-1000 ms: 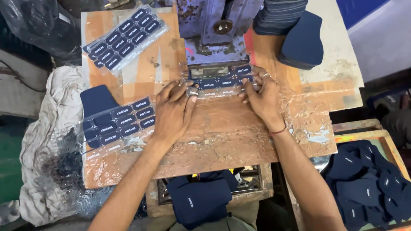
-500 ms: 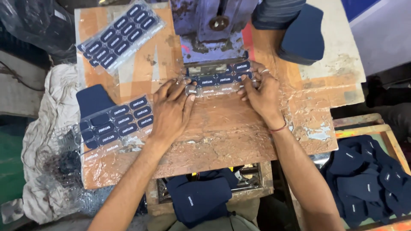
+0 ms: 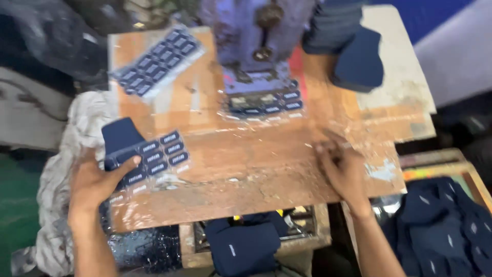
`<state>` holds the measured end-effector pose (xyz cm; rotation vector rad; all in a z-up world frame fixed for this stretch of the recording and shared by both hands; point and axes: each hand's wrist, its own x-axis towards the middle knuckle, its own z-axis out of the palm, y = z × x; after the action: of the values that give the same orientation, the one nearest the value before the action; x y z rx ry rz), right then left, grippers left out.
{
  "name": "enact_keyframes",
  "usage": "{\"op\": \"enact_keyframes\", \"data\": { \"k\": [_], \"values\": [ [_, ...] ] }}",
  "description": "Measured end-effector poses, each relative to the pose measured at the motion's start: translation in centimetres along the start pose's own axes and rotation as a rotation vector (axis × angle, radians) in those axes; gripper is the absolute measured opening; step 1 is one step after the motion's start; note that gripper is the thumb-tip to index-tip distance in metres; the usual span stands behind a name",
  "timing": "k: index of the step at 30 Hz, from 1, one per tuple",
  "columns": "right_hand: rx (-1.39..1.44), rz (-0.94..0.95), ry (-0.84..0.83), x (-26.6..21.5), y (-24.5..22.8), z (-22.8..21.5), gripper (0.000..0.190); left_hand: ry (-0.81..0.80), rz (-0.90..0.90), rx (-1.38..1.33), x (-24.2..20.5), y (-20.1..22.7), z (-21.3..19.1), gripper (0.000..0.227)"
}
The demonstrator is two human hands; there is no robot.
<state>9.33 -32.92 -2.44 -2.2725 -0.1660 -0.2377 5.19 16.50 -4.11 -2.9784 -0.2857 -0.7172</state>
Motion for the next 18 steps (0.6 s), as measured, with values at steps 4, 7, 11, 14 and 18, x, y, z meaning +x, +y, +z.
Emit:
{"op": "enact_keyframes", "data": {
  "k": [4, 7, 11, 14, 18],
  "values": [
    [-0.158, -0.018, -0.036, -1.2, 0.0, 0.2, 0.041, -0.575, -0.652, -0.616, -2.6, -2.4, -3.3, 0.067],
    [-0.002, -0.031, -0.149, -2.4, -3.1, 1.4, 0.053, -0.491, -0.511, -0.753, -4.7, 1.8, -6.7, 0.062],
    [0.466, -0.135, -0.380, -1.8, -8.5, 5.2, 0.077, -0.424, -0.214, -1.348, -4.3, 10.5, -7.0, 0.062],
    [0.575, 0.154, -0.486, -0.1, -3.0, 8.5, 0.038, -0.408, -0.162, -1.531, -2.8, 14.2, -4.0, 0.061],
    [0.303, 0.063, -0.320, 0.2, -6.0, 7.3, 0.027, -0.295, -0.094, -1.483, -2.1, 16.3, -1.9, 0.061]
  ]
}}
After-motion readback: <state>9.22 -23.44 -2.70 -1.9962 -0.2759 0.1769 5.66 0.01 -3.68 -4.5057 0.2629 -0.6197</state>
